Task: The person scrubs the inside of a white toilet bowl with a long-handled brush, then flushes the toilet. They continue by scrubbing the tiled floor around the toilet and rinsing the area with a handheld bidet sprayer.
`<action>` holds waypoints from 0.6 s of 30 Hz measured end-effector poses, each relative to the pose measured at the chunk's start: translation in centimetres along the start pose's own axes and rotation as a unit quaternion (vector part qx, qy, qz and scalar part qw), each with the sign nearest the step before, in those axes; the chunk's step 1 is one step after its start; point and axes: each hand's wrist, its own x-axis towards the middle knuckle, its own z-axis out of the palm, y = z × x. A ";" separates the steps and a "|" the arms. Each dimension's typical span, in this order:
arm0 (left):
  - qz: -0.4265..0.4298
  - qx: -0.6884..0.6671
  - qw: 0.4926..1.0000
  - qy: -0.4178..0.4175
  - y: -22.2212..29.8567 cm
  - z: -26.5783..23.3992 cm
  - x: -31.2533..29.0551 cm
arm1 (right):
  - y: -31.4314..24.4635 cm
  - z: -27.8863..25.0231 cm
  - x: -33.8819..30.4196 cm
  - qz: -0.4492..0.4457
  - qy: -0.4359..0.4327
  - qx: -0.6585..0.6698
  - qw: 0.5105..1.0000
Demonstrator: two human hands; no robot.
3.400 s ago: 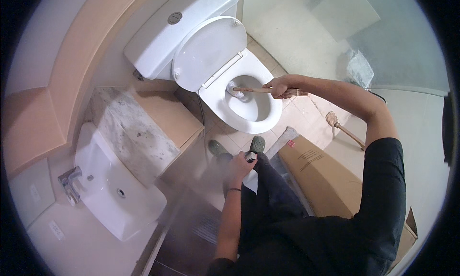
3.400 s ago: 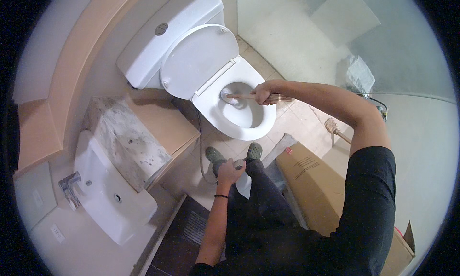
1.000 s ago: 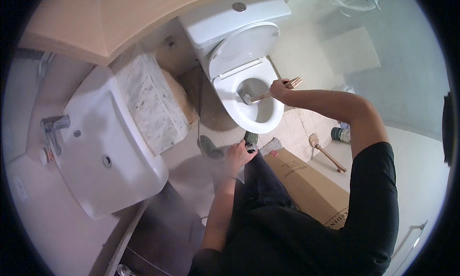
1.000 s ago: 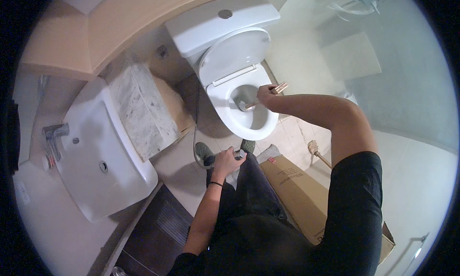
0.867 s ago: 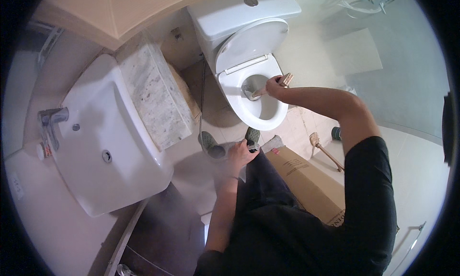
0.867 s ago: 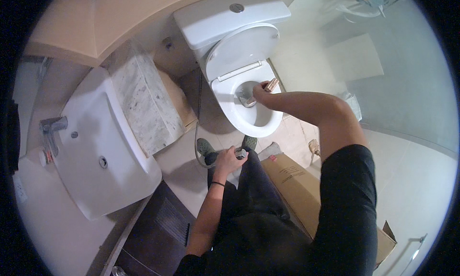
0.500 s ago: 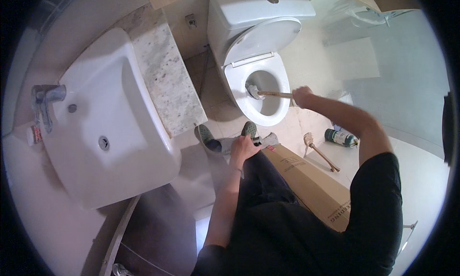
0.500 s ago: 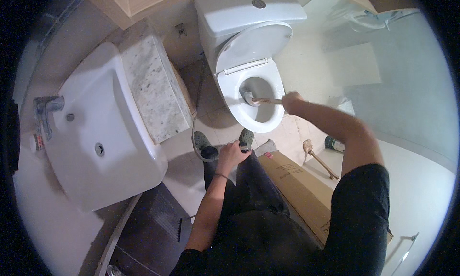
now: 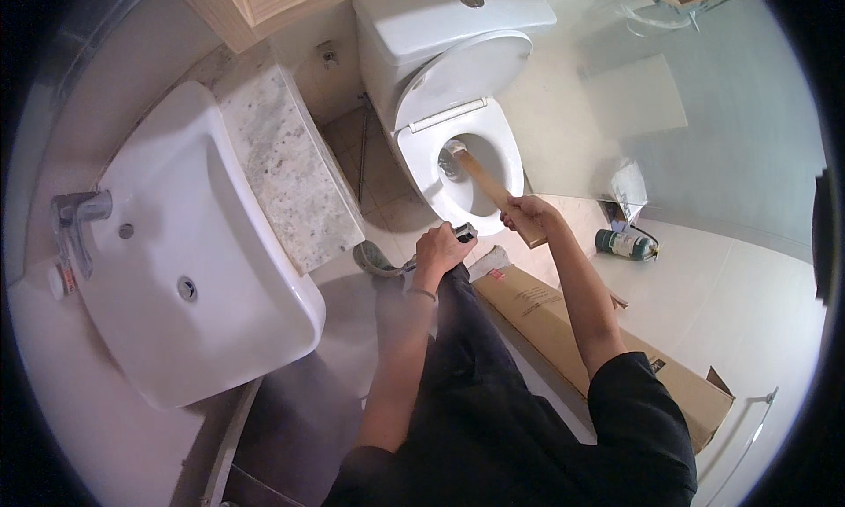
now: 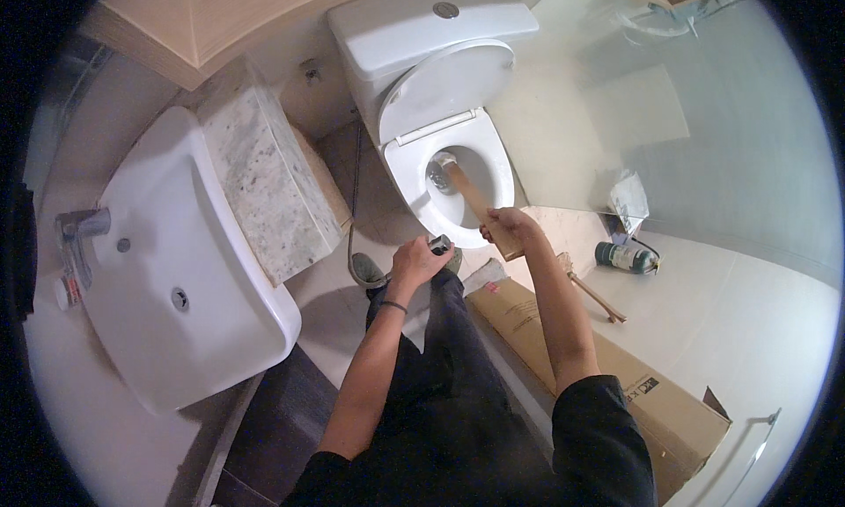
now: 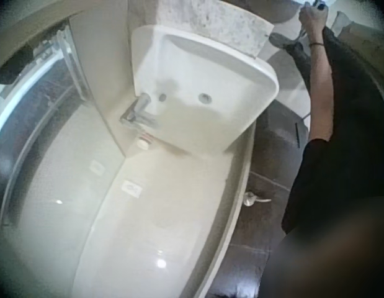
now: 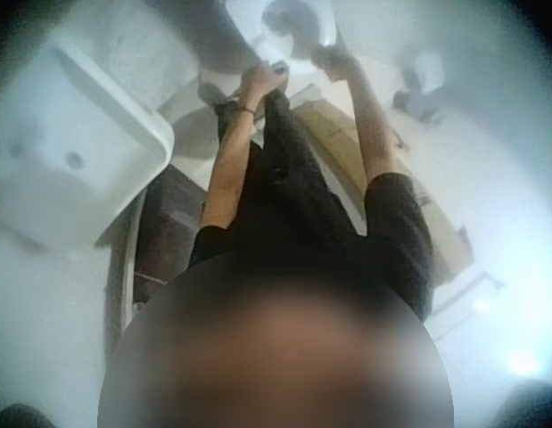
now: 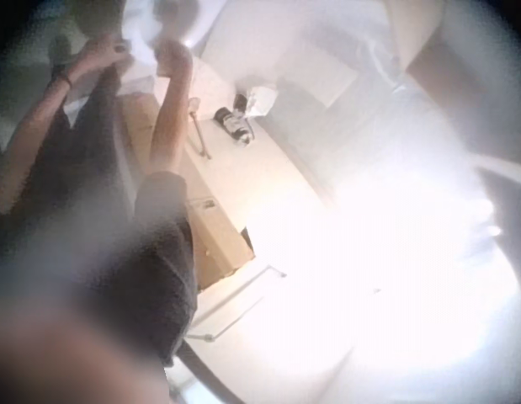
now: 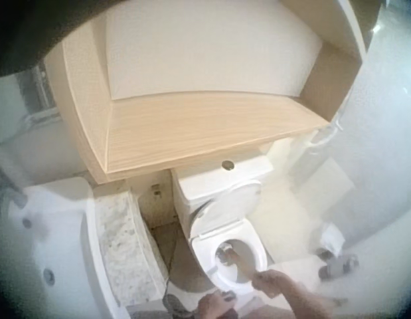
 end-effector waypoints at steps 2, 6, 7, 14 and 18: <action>0.015 -0.004 1.000 -0.003 -0.3 0.0 -0.7 | 0.2 0.3 -1.8 -0.003 -0.020 0.050 0.999; 0.037 0.002 0.999 0.025 -1.1 0.0 -1.2 | 2.4 0.2 -5.3 -0.094 0.033 0.006 0.995; 0.031 0.005 0.999 0.030 -1.4 0.1 -1.2 | 2.8 0.3 -5.2 -0.097 0.041 -0.001 0.994; 0.036 0.021 0.999 0.033 -1.8 0.2 0.0 | 9.9 5.4 3.0 -0.187 0.171 -0.150 0.956; 0.022 0.050 0.998 0.012 -0.3 0.1 1.3 | 17.2 8.5 2.9 -0.220 0.226 -0.021 0.949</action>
